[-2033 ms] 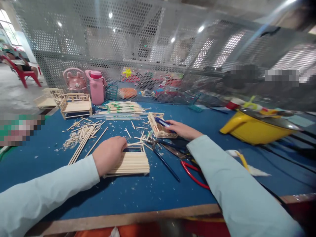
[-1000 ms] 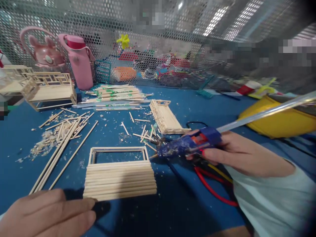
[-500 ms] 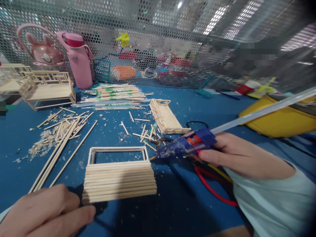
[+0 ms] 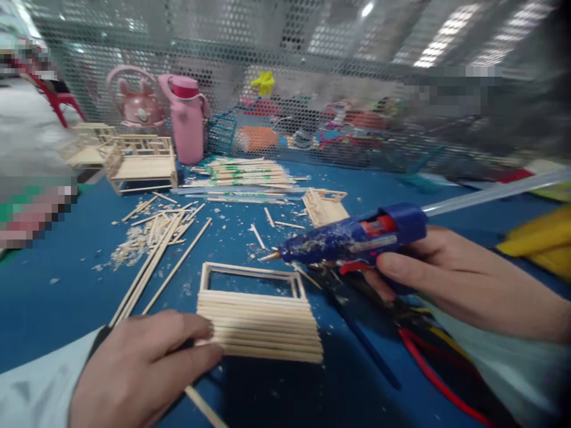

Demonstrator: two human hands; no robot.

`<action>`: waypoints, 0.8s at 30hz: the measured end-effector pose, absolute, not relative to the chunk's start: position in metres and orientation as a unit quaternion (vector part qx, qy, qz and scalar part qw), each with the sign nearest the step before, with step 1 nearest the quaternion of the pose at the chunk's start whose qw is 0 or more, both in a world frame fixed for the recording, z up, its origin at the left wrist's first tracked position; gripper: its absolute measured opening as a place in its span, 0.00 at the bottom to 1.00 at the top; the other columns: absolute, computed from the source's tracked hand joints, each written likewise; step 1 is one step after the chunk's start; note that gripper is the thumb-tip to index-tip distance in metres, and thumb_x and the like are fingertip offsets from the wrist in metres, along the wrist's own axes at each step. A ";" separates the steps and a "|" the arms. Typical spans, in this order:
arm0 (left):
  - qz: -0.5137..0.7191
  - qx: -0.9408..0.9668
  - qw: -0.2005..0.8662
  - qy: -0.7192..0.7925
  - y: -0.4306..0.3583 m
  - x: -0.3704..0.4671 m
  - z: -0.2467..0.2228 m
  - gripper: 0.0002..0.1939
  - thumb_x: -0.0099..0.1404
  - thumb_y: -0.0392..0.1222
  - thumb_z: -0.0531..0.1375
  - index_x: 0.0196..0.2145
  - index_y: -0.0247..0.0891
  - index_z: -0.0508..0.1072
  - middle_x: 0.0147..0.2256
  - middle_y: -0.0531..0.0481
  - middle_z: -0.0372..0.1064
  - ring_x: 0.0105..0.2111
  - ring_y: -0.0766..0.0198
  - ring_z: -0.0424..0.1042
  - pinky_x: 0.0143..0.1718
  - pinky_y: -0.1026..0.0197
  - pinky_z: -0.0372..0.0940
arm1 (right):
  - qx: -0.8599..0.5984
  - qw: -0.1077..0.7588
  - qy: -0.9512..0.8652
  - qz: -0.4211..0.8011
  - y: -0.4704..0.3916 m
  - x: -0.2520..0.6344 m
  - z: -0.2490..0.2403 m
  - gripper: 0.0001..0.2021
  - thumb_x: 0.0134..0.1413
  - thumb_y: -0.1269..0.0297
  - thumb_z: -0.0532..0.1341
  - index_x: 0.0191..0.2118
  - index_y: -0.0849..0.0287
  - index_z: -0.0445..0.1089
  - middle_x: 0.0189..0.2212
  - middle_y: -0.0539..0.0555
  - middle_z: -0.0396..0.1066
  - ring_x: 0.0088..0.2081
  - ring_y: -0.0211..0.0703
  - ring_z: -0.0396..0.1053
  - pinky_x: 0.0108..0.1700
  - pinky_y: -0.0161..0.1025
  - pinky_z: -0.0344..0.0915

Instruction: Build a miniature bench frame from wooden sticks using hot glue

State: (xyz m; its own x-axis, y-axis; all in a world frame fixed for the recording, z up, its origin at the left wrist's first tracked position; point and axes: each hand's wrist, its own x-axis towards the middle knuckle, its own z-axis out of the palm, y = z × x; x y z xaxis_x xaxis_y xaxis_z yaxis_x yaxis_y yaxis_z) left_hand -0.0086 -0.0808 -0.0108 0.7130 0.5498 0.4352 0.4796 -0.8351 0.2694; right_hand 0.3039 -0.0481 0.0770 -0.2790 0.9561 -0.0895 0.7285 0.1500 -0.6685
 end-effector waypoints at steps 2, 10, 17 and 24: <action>0.238 0.932 0.053 0.268 -0.079 -0.006 -0.006 0.12 0.64 0.36 0.49 0.39 0.43 0.70 0.37 0.49 0.71 0.27 0.69 0.69 0.26 0.69 0.63 | -0.551 0.161 -0.763 0.298 -0.041 0.283 0.078 0.26 0.44 0.39 0.51 0.14 0.55 0.62 0.11 0.51 0.61 0.15 0.38 0.57 0.17 0.36 0.54; 0.248 0.908 0.121 0.314 -0.078 0.001 -0.005 0.09 0.64 0.39 0.51 0.36 0.44 0.71 0.28 0.56 0.70 0.23 0.73 0.67 0.22 0.71 0.58 | -0.504 0.145 -0.813 0.253 -0.029 0.237 0.058 0.21 0.48 0.43 0.50 0.20 0.55 0.62 0.16 0.50 0.63 0.21 0.42 0.60 0.22 0.38 0.58; 0.249 0.878 0.175 0.368 -0.080 0.004 -0.006 0.08 0.63 0.40 0.52 0.34 0.43 0.71 0.22 0.57 0.67 0.19 0.73 0.64 0.20 0.67 0.54 | -0.478 0.151 -0.826 0.259 -0.027 0.235 0.054 0.16 0.50 0.48 0.51 0.24 0.54 0.64 0.15 0.48 0.61 0.19 0.42 0.59 0.25 0.39 0.61; 0.255 0.899 0.141 0.326 -0.080 0.002 -0.007 0.08 0.64 0.38 0.51 0.35 0.42 0.70 0.25 0.56 0.69 0.22 0.73 0.65 0.21 0.67 0.54 | -0.454 0.147 -0.844 0.245 -0.028 0.237 0.054 0.15 0.52 0.50 0.51 0.27 0.55 0.65 0.24 0.51 0.69 0.25 0.43 0.65 0.27 0.38 0.62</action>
